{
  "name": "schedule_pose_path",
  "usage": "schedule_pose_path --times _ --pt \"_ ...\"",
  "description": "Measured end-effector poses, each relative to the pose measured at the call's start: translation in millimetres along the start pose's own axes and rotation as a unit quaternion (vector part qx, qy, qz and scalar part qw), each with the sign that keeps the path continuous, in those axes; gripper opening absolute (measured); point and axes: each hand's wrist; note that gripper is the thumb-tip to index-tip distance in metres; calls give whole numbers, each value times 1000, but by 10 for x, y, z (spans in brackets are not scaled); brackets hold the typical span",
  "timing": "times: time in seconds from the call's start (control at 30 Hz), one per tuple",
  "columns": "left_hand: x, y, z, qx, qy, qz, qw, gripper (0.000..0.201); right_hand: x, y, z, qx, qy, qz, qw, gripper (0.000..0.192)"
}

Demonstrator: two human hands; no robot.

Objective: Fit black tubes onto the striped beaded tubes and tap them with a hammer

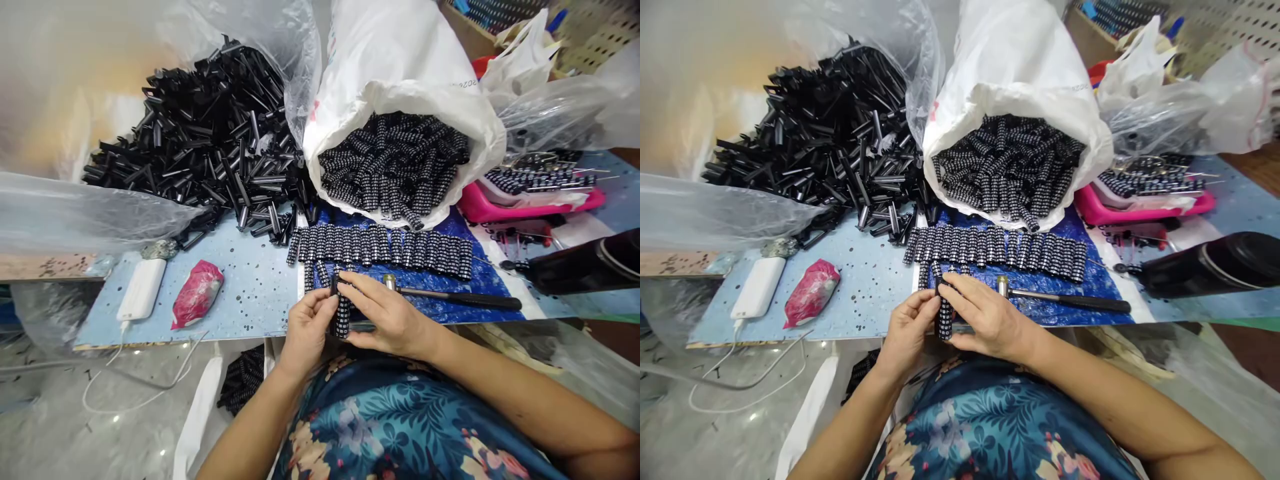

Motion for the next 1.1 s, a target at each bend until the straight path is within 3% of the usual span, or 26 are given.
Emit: schedule_pose_path --times 0.1,0.2,0.4,0.53,0.63,0.8,0.97,1.1 --pt "-12 6 8 34 78 -38 996 49 4 19 -27 21 -28 36 999 82" --pt "21 -22 17 46 104 -97 989 51 -3 39 -48 28 -54 99 993 83" --pt "79 -105 -6 21 54 -83 995 56 26 -9 -57 -3 -62 75 995 82" --pt "102 -93 -36 32 67 -86 994 58 18 -53 -93 6 -53 28 998 83" --pt "59 28 -54 18 50 -63 997 59 -37 30 -306 30 -61 11 998 87" --pt "-108 284 -50 -52 -19 -16 998 56 -63 257 -679 -13 -177 -94 980 65" --pt "-77 71 -19 -7 16 -40 999 58 136 131 -273 5 -105 32 994 87" --pt "-22 -100 -36 12 27 -55 998 58 133 -34 34 -28 -64 68 995 83"
Point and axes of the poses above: each hand's wrist, its own z-axis towards the middle knuckle, its own y-axis out of the back of the hand, x = y × z, and after that the axes turned 7 degrees about x, right-handed
